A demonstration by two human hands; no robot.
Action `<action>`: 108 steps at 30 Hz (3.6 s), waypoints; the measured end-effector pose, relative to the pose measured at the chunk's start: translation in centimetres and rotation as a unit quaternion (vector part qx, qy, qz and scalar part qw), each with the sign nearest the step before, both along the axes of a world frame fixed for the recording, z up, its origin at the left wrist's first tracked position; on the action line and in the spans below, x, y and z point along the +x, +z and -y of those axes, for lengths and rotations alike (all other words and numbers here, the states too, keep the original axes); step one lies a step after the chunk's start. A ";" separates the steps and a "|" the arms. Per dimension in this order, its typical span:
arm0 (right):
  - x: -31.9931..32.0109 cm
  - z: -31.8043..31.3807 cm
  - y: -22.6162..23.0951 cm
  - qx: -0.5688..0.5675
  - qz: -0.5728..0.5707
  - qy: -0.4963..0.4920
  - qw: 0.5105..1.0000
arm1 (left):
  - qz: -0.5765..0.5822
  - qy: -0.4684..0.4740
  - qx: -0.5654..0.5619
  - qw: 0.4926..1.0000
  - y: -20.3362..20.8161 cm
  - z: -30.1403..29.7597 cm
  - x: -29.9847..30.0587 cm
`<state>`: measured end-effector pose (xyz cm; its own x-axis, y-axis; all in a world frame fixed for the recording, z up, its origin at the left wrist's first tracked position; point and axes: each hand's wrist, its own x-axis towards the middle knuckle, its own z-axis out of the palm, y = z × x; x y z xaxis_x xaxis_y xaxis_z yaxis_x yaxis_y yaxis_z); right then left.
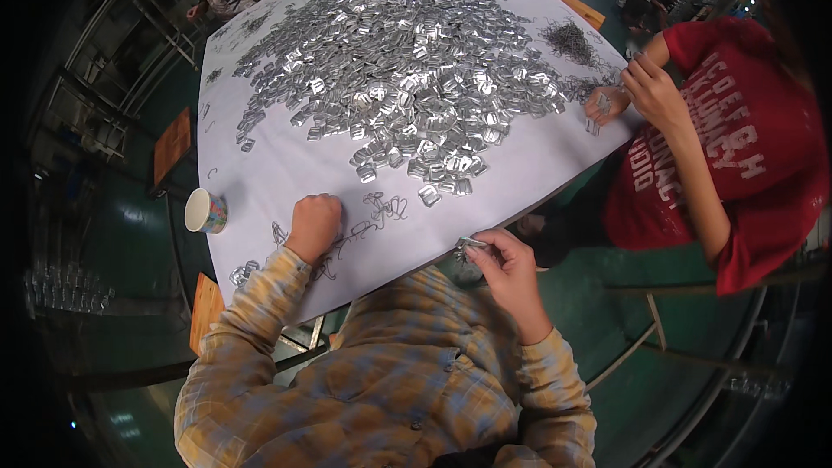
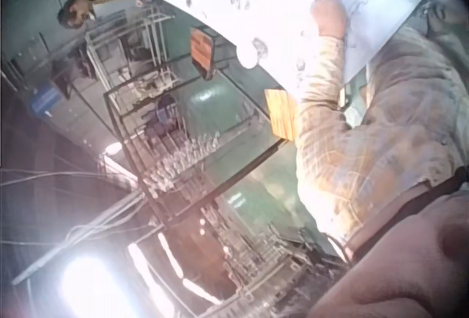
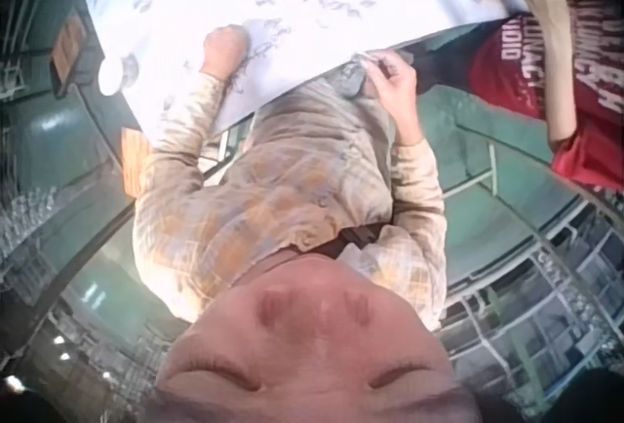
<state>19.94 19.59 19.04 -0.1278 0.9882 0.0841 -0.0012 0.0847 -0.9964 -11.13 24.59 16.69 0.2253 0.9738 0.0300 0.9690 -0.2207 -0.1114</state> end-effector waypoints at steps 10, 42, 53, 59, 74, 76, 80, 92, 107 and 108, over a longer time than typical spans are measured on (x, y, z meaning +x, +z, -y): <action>-1.0 0.2 1.2 0.024 0.089 -0.005 0.996 | 0.661 -0.186 -0.120 0.717 6.1 3.2 10.9; -6.8 -8.5 -7.2 0.292 0.418 -0.049 0.859 | 0.581 -0.201 -0.036 0.788 3.9 7.0 12.2; -1.5 -2.9 0.3 -0.090 -0.038 0.035 0.995 | 0.637 -0.073 -0.077 0.763 3.6 6.6 13.0; -0.5 -0.4 1.2 -0.070 -0.057 0.045 0.995 | 0.645 -0.077 -0.034 0.760 2.5 5.6 13.5; -0.3 0.6 1.0 -0.008 -0.051 0.037 0.998 | 0.631 -0.139 -0.111 0.755 2.9 5.2 10.8; 0.5 0.6 0.7 -0.003 -0.040 0.034 0.999 | 0.571 -0.071 -0.035 0.817 2.6 3.7 8.7; 0.9 0.5 1.0 0.030 -0.023 0.014 0.999 | 0.358 -0.038 0.102 0.927 -0.3 0.0 3.8; 1.1 0.4 0.2 0.024 -0.024 0.000 0.999 | 0.234 -0.148 0.083 0.957 -1.0 -1.0 4.6; 0.8 0.7 0.0 -0.014 -0.018 -0.011 1.000 | 0.582 0.033 -0.212 0.784 0.3 -3.1 1.8; 0.7 0.7 0.1 -0.014 -0.018 -0.012 1.000 | 0.626 0.063 -0.251 0.735 0.0 -3.1 1.5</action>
<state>20.67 18.89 19.12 -0.1010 0.9930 0.0610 -0.0359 0.0576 -0.9977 -9.66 27.69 16.73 0.2346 0.9439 -0.2324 0.2580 0.1701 0.9511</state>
